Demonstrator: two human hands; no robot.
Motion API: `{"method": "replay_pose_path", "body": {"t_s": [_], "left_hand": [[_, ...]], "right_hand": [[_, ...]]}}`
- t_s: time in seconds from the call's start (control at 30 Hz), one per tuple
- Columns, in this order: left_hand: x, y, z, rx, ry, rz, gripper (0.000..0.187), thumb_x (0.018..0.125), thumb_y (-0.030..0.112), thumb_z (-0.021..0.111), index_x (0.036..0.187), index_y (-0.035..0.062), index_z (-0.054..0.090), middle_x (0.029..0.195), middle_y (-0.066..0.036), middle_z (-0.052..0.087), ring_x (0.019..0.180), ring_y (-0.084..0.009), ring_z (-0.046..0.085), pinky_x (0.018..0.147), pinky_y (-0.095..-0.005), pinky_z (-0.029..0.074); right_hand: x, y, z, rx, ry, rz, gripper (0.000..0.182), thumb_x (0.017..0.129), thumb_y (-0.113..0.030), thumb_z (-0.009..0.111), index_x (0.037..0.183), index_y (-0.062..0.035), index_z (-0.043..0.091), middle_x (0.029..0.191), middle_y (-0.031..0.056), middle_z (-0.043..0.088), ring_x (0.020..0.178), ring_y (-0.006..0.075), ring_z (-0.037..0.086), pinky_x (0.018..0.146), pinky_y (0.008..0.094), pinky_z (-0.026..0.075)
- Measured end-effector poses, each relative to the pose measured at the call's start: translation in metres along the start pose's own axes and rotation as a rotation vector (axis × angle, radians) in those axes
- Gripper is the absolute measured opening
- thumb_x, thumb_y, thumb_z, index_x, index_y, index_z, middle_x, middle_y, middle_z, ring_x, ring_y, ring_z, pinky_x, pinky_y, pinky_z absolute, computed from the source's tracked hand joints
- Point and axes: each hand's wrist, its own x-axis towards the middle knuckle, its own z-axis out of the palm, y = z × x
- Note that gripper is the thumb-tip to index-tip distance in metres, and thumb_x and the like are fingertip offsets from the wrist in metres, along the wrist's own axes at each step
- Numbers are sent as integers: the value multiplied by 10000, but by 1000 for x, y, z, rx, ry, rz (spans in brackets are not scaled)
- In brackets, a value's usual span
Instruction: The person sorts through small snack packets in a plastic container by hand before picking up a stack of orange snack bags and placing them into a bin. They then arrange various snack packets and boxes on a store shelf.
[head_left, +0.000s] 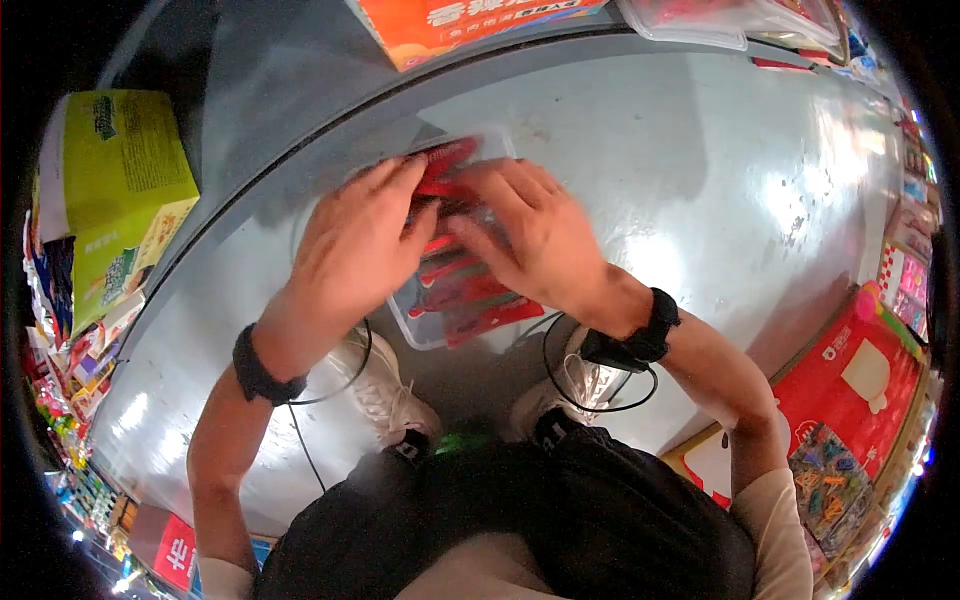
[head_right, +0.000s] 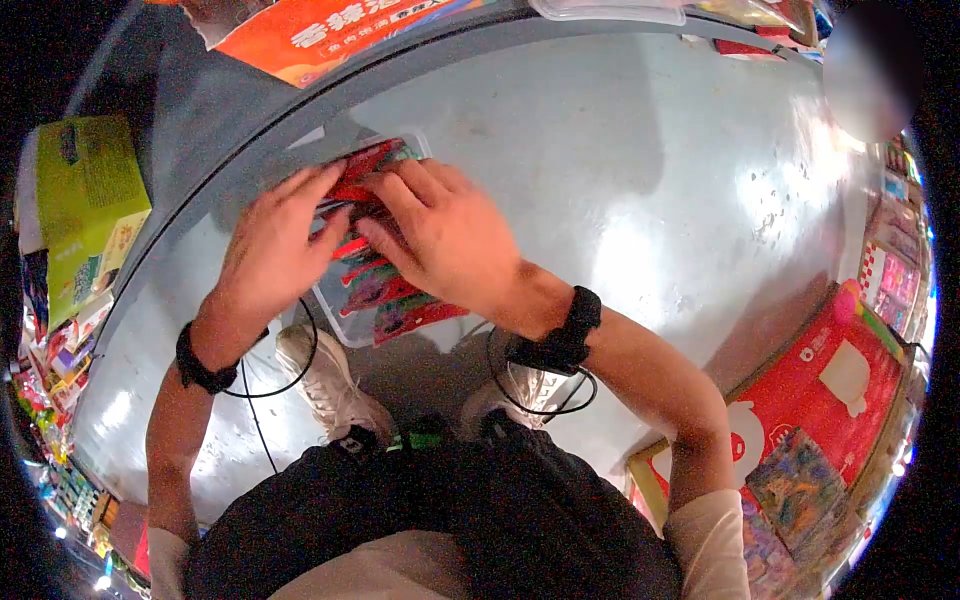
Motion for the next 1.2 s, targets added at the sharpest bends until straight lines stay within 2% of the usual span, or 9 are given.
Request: {"method": "replay_pose_path", "body": {"t_s": [0.07, 0.27, 0.5, 0.7, 0.8, 0.87, 0.97, 1.0, 1.2], "left_hand": [[-8, 1, 8, 12, 44, 92, 512, 898, 147, 617, 1360, -43, 502, 1311, -235, 564, 1146, -413, 577, 981, -451, 475], [-5, 8, 7, 122, -60, 110, 615, 822, 61, 541, 1405, -95, 425, 1429, -257, 466, 1291, -410, 477, 1113, -453, 370], [6, 0, 21, -23, -36, 151, 581, 832, 131, 525, 1349, -127, 461, 1376, -287, 517, 1276, -415, 496, 1114, -463, 375], [31, -14, 4, -300, -401, -61, 590, 838, 190, 542, 1349, -97, 470, 1314, -289, 561, 1244, -409, 526, 1080, -437, 403], [29, -39, 14, -352, -209, 244, 563, 829, 228, 576, 1307, -62, 513, 1255, -284, 592, 1182, -410, 567, 1015, -430, 441], [41, -15, -5, -226, -488, 26, 677, 784, 169, 584, 1411, -49, 448, 1364, -247, 560, 1262, -339, 553, 1068, -373, 419], [43, -6, -1, -335, -647, 1, 676, 778, 149, 598, 1411, -38, 450, 1351, -233, 573, 1235, -329, 574, 1051, -371, 434], [37, -3, 8, -477, -584, 32, 522, 786, 210, 627, 1227, -57, 542, 1172, -266, 631, 1076, -411, 617, 933, -438, 487], [27, 9, 28, -263, -467, 102, 487, 825, 200, 597, 1249, -33, 541, 1177, -273, 624, 1116, -428, 591, 943, -465, 484]], "right_hand": [[-4, 4, 1, 33, 24, -71, 449, 867, -332, 707, 1147, -7, 573, 1093, 155, 586, 979, 367, 592, 850, 439, 505], [-12, 8, 6, 5, 11, -151, 633, 804, -470, 745, 1193, -3, 567, 1181, 178, 558, 1090, 390, 557, 987, 495, 456], [-19, 7, 8, -4, 35, -155, 610, 808, -454, 734, 1178, -4, 552, 1183, 181, 564, 1141, 389, 542, 1120, 506, 382], [-20, 9, 13, 6, 86, -161, 564, 813, -416, 728, 1137, 11, 552, 1143, 187, 575, 1115, 379, 558, 1122, 508, 381], [-21, 11, 19, 27, 108, -159, 548, 820, -400, 725, 1131, 17, 553, 1125, 187, 582, 1105, 375, 563, 1117, 506, 381], [-22, 9, 20, 21, 121, -145, 511, 826, -373, 722, 1127, 5, 555, 1118, 174, 588, 1094, 360, 573, 1078, 497, 404], [-30, 10, 28, 10, 107, -143, 499, 790, -342, 741, 1114, -11, 557, 1083, 154, 599, 1072, 343, 590, 1037, 483, 421], [-35, 9, 31, 12, 114, -135, 499, 790, -342, 741, 1114, -11, 557, 1083, 154, 599, 1072, 343, 590, 1037, 483, 421], [-43, 9, 37, -31, 133, -123, 455, 750, -275, 732, 1087, -23, 559, 1023, 120, 619, 1021, 317, 611, 1020, 462, 421]]}}
